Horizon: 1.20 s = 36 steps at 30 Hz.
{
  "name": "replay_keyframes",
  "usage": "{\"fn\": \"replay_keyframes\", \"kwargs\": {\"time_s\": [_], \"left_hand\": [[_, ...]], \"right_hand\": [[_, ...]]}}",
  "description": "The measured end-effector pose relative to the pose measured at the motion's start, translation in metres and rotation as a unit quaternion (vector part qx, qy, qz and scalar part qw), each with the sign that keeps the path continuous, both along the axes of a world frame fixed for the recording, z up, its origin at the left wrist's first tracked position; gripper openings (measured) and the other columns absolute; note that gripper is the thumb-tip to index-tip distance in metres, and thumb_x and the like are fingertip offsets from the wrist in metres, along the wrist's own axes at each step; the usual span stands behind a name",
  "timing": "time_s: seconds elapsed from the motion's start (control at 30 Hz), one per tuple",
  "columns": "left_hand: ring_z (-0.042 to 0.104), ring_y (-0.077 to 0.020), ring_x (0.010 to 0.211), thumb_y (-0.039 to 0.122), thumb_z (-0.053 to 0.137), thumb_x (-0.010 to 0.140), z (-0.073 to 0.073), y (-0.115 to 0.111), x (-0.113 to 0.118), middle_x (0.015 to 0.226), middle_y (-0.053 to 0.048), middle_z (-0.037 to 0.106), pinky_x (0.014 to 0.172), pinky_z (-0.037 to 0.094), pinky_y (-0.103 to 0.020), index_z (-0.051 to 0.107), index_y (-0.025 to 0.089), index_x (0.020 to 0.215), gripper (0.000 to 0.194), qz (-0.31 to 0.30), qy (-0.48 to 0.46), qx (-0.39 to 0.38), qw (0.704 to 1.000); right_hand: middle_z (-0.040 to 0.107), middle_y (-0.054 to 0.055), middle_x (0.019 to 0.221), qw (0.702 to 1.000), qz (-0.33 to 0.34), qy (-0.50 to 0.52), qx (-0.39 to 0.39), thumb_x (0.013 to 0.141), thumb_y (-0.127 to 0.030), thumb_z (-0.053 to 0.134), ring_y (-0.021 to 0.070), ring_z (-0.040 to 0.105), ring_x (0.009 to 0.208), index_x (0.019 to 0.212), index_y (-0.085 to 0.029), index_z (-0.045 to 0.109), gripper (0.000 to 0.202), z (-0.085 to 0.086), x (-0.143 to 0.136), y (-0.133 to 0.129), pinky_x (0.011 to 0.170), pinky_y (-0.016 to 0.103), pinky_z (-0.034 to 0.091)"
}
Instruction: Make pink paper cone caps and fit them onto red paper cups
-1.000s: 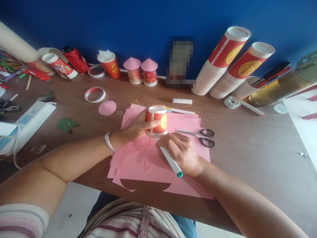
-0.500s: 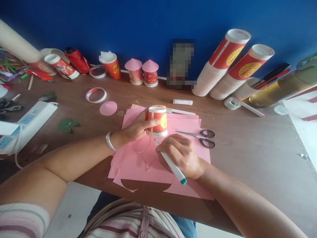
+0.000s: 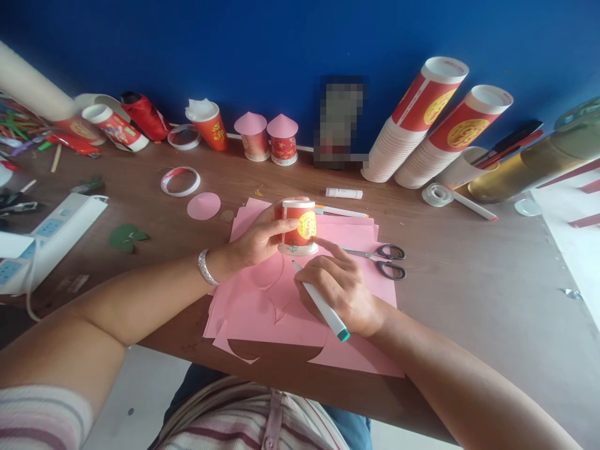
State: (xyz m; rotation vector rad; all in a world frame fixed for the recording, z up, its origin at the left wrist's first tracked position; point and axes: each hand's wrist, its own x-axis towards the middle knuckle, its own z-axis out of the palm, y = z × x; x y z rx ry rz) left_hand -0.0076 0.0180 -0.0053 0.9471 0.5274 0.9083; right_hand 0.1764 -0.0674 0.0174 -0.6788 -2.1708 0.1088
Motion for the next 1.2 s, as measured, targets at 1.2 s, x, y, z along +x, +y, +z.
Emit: {"fn": "replay_keyframes", "kwargs": {"time_s": [1.2], "left_hand": [[0.061, -0.0144, 0.085, 0.031, 0.082, 0.079, 0.001, -0.003, 0.001, 0.095, -0.002, 0.061, 0.074, 0.055, -0.026, 0.059, 0.018, 0.118, 0.048, -0.012, 0.026, 0.014, 0.999]], "right_hand": [[0.065, 0.000, 0.078, 0.999, -0.049, -0.018, -0.001, 0.088, -0.001, 0.063, 0.0144, 0.062, 0.063, 0.099, -0.021, 0.058, 0.023, -0.006, 0.007, 0.000, 0.060, 0.029, 0.054]]}}
